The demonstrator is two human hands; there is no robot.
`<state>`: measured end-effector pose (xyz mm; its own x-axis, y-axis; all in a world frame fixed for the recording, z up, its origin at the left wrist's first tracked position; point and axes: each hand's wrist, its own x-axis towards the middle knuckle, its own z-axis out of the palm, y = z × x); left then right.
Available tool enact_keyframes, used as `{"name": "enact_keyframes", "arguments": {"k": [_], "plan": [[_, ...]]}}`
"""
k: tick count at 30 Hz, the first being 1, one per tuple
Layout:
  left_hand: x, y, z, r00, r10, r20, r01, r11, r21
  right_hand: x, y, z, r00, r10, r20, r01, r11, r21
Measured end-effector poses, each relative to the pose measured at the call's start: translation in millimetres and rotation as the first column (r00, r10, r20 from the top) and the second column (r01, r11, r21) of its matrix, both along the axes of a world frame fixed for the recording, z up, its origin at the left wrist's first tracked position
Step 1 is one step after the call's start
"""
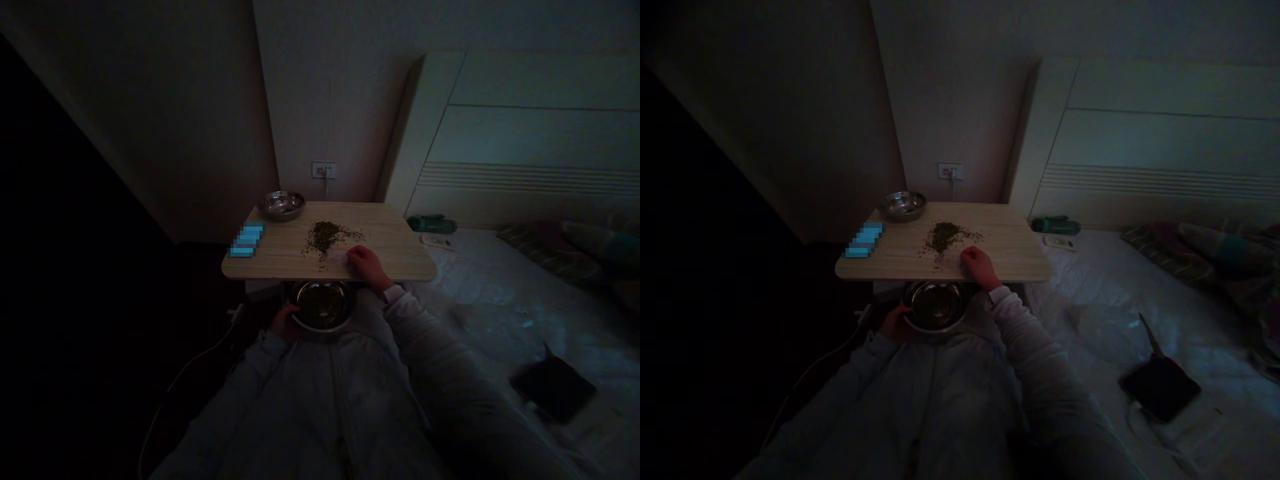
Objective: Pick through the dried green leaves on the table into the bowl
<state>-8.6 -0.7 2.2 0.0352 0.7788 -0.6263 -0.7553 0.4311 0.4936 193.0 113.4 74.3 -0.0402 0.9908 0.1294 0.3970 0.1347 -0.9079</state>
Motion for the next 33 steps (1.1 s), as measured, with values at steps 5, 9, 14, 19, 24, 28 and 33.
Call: {"name": "enact_keyframes", "arguments": {"k": [5, 9, 14, 19, 24, 28, 33], "plan": [[-2, 0, -2.6, 1.000, -0.010, 0.002, 0.010, 1.000, -0.008, -1, -1, 1.8, 0.999, -0.012, 0.031, 0.012, 1.000, 0.018], [-3, 0, -5.9, 1.000, -0.003, 0.010, 0.003, 1.000, 0.011, -5, -5, 3.3, 0.999, 0.046, 0.025, -0.047, 0.998, 0.033], [-2, 0, -8.6, 1.000, 0.008, 0.002, -0.008, 1.000, 0.030, -9, -11, 8.3, 0.999, 0.034, -0.008, -0.034, 0.999, 0.037], [-2, 1, -7.5, 1.000, 0.008, 0.007, -0.009, 1.000, 0.030, -3, -27, 6.2, 1.000, 0.005, 0.023, -0.007, 0.998, 0.068], [-3, 1, -8.1, 0.999, -0.005, 0.043, 0.003, 1.000, 0.030, 3, -45, -5.0, 0.998, -0.024, 0.064, 0.017, 0.994, 0.112], [-2, 1, -8.8, 0.999, 0.001, 0.041, -0.003, 0.998, 0.057, 5, -46, -6.9, 0.991, -0.040, 0.131, 0.020, 0.988, 0.150], [-2, 0, -3.6, 1.000, -0.005, 0.007, 0.005, 1.000, 0.002, 12, -38, -5.1, 0.978, -0.100, 0.183, 0.072, 0.986, 0.150]]}}
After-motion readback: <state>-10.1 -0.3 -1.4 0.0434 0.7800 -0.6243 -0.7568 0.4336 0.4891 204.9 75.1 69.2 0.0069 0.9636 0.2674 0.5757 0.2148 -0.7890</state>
